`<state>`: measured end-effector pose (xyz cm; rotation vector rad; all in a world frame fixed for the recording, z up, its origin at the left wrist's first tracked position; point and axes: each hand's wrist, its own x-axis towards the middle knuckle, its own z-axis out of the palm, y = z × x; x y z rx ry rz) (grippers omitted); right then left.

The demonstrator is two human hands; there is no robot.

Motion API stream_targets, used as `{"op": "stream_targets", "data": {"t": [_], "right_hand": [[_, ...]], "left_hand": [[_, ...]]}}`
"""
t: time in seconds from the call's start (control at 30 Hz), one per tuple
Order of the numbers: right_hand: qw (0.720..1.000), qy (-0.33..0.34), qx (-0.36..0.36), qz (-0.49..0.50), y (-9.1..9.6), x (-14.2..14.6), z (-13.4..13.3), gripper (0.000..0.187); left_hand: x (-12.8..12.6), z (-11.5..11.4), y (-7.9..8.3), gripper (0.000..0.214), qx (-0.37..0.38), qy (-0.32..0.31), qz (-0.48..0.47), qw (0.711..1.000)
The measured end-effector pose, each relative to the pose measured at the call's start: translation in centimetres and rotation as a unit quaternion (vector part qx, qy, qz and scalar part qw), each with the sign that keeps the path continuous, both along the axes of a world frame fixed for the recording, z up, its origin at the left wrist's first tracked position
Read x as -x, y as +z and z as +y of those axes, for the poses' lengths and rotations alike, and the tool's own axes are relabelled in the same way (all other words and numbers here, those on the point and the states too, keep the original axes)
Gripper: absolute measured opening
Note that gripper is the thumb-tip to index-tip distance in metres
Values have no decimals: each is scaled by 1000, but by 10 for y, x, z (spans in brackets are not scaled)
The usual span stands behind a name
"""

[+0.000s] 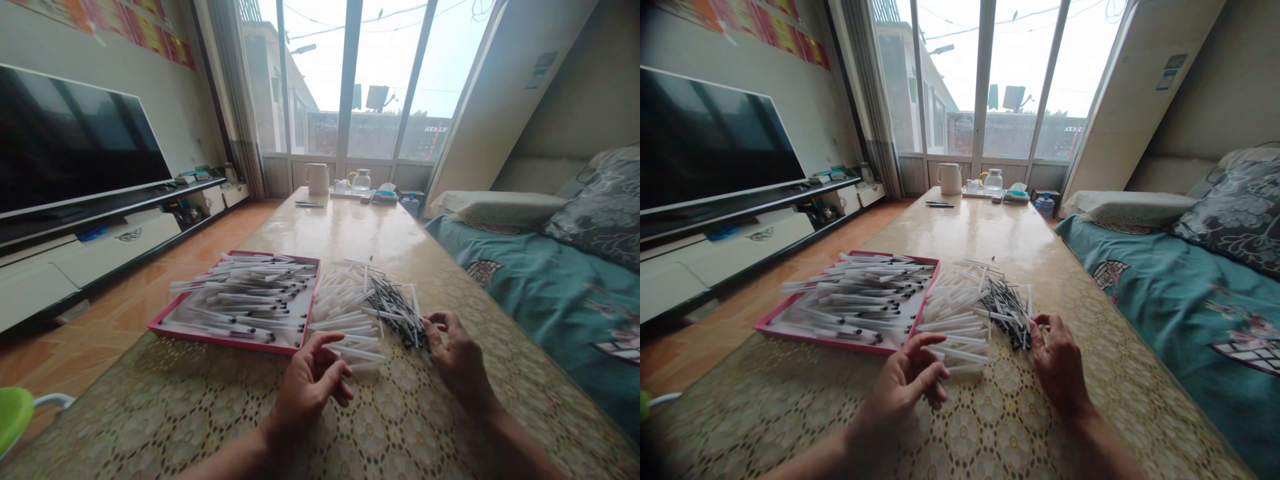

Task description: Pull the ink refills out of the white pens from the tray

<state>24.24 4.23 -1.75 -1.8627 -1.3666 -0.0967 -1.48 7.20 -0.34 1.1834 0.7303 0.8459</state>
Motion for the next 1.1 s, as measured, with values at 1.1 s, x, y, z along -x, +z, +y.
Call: {"op": "stream_targets", "data": {"t": [1.1], "right_hand": [[998,-48,-24,14,8,0,-9,32]], "left_hand": [[79,152,37,21,-513,144,549,644]]}}
